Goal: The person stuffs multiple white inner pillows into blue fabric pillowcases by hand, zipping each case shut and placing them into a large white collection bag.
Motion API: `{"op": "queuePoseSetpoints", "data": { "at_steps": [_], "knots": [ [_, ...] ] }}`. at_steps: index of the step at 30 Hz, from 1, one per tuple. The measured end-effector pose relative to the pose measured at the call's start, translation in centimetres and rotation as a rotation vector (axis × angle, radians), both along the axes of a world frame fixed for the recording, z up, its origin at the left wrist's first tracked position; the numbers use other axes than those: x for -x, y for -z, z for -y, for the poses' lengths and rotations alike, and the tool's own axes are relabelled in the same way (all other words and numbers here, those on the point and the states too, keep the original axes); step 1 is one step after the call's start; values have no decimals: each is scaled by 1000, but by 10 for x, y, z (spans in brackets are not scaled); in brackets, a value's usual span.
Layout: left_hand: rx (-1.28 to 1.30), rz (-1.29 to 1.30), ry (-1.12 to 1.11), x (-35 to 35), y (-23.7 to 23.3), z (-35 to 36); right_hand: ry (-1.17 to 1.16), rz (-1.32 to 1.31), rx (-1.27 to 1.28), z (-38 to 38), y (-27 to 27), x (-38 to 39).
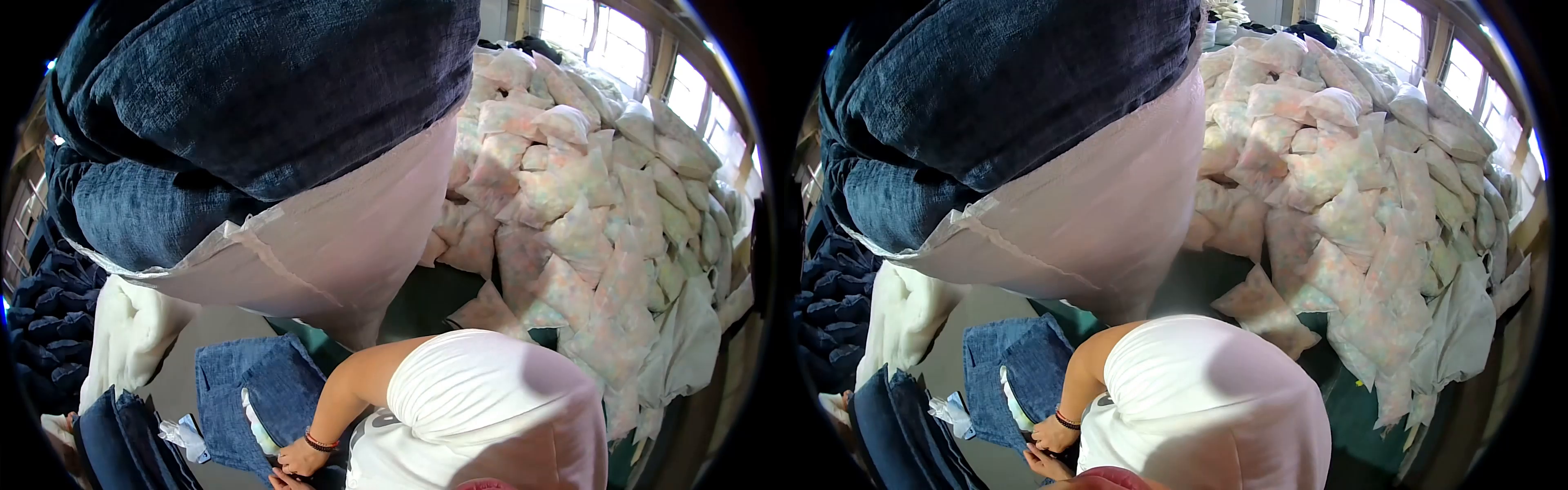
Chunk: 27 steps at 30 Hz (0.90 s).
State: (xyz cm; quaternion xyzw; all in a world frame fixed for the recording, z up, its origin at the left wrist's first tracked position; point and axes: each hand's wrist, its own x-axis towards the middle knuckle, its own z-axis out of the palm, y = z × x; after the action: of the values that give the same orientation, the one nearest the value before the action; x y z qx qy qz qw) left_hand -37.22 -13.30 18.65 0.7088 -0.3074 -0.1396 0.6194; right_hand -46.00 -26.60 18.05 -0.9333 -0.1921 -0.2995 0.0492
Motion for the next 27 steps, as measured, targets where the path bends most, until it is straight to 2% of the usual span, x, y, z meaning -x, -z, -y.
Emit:
{"op": "queuePoseSetpoints", "data": {
  "at_steps": [2,3,5,7,9,10,13,15,17,19,20,22,23,25,27],
  "knots": [
    [-49,-11,2,6,-11,1,-95,-164,76,7,-13,-4],
    [-99,-18,-1,5,-14,-3,-101,-162,72,8,-20,-6],
    [-102,-20,-9,-4,-4,-4,-43,-384,-69,13,-32,-11],
    [-81,-91,-33,-6,1,-2,-17,-363,-139,17,-44,-11],
    [-48,-202,-76,-8,4,1,219,-349,-333,19,-54,-15],
    [-19,-287,-108,-7,6,7,268,-253,-461,21,-60,-18],
    [104,-644,-249,2,6,40,322,-187,-460,23,-63,-24],
    [170,-734,-335,6,9,59,338,-219,-413,28,-61,-26],
    [75,-532,-351,-1,19,58,308,-288,-306,35,-55,-34],
    [-129,-148,-369,-10,32,51,304,-319,-311,37,-69,-34],
    [-239,47,-381,-13,28,44,326,-315,-426,39,-72,-36],
    [-235,60,-378,-17,18,29,365,-264,-652,46,-78,-36],
    [-230,70,-354,-17,8,25,355,-266,-646,54,-85,-33],
    [-232,80,-339,-18,4,20,333,-231,-807,74,-102,-22],
    [-82,58,-306,-16,12,13,304,-330,-851,99,-104,-15]
  ]
}}
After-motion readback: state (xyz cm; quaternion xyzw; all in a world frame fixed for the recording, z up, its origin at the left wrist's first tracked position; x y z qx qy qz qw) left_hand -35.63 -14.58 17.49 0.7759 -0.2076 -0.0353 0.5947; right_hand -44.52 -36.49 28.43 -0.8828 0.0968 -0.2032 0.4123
